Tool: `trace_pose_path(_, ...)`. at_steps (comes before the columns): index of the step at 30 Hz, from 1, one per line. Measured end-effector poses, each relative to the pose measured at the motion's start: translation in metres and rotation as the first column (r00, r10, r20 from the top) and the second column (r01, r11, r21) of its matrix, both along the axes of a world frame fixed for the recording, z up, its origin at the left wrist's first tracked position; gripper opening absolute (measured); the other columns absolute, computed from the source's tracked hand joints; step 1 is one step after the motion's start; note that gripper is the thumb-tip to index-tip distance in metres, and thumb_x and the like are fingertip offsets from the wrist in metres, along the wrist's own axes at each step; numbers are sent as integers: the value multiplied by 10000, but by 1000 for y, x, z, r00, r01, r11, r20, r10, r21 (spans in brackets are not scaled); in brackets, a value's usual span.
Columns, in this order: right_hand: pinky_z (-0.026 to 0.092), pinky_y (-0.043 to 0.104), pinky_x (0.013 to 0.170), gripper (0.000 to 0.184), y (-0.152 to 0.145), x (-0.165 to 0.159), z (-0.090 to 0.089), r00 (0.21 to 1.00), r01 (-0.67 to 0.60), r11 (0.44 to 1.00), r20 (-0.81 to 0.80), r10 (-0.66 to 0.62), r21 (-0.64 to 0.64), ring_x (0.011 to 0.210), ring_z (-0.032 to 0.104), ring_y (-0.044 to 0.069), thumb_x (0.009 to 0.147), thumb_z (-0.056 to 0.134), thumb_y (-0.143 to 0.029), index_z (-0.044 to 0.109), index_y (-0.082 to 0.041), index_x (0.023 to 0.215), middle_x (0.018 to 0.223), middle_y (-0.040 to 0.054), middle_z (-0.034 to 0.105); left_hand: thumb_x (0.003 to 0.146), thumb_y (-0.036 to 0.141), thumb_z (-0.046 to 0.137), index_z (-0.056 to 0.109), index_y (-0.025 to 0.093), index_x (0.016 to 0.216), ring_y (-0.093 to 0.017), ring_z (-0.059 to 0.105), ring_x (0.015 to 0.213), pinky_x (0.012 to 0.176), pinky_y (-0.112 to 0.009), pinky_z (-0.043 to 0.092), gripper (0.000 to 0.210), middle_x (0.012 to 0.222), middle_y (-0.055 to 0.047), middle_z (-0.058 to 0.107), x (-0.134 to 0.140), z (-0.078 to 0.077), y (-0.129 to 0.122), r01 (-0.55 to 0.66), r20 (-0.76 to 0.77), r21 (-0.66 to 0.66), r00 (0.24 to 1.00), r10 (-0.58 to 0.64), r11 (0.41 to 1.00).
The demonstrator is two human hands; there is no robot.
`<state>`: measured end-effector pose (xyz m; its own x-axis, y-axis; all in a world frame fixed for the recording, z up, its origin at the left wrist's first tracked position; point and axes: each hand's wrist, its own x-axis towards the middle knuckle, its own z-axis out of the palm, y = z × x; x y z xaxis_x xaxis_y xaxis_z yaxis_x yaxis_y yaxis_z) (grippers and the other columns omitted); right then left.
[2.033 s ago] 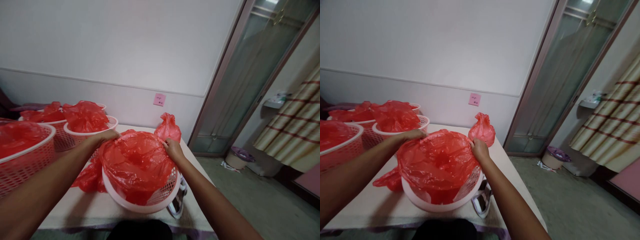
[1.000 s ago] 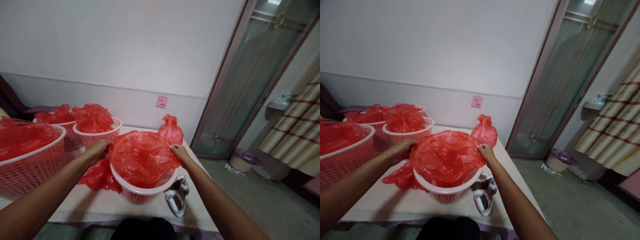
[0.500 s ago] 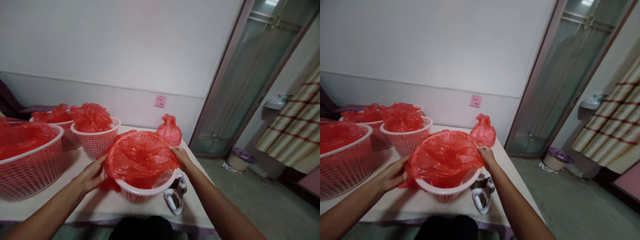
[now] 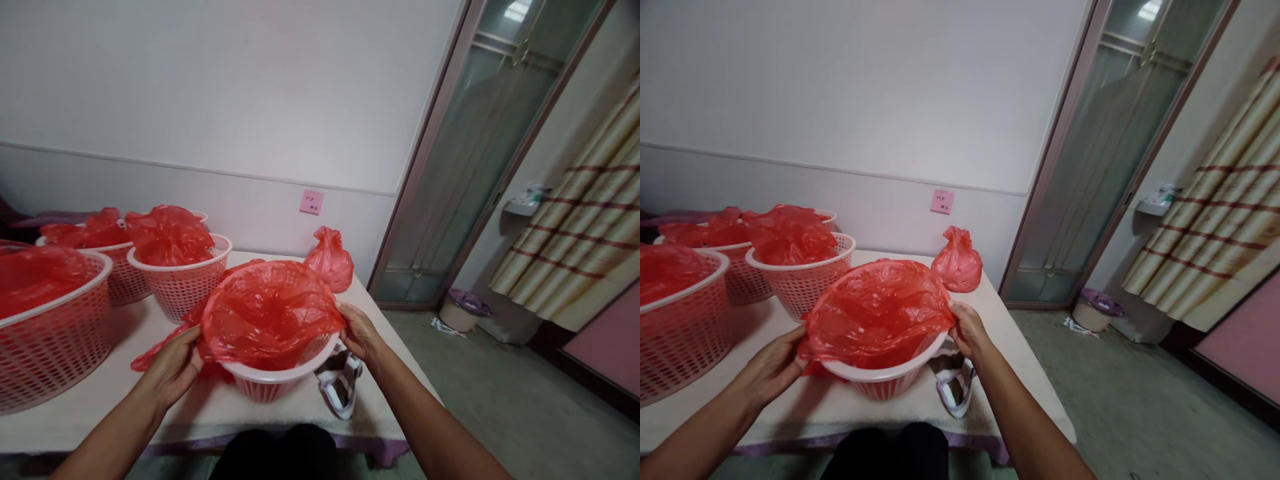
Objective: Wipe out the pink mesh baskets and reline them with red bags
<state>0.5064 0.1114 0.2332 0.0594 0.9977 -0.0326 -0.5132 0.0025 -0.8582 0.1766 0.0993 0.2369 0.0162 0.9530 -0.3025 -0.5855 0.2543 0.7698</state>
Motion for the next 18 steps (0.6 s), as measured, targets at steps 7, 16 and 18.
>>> trace_pose_path(7, 576, 266, 727, 199, -19, 6, -20, 988, 52, 998, -149, -49, 21, 760, 701, 159, 690, 761, -162, 699, -186, 877, 864, 36, 755, 727, -22, 525, 667, 191, 923, -220, 728, 680, 554, -260, 604, 323, 762, -29, 757, 9, -3, -12, -46, 71, 64, 997, 41, 997)
trace_pose_path(16, 574, 278, 693, 195, -32, -6, -35, 971, 20, 1000, -238, -25, -21, 713, 691, 160, 681, 707, -68, 696, -163, 850, 828, 50, 749, 696, -27, 573, 675, 212, 915, -218, 733, 812, 681, -273, 620, 340, 871, -14, 764, 7, -15, -12, -63, 102, 123, 993, 51, 990)
trace_pose_path(18, 568, 262, 691, 150, -32, -8, -38, 967, 5, 999, -255, -14, -36, 712, 686, 150, 695, 696, -70, 691, -167, 808, 818, 38, 746, 731, -23, 560, 671, 202, 924, -204, 730, 818, 704, -270, 617, 316, 876, -17, 760, 9, -16, -13, -74, 102, 109, 993, 63, 991)
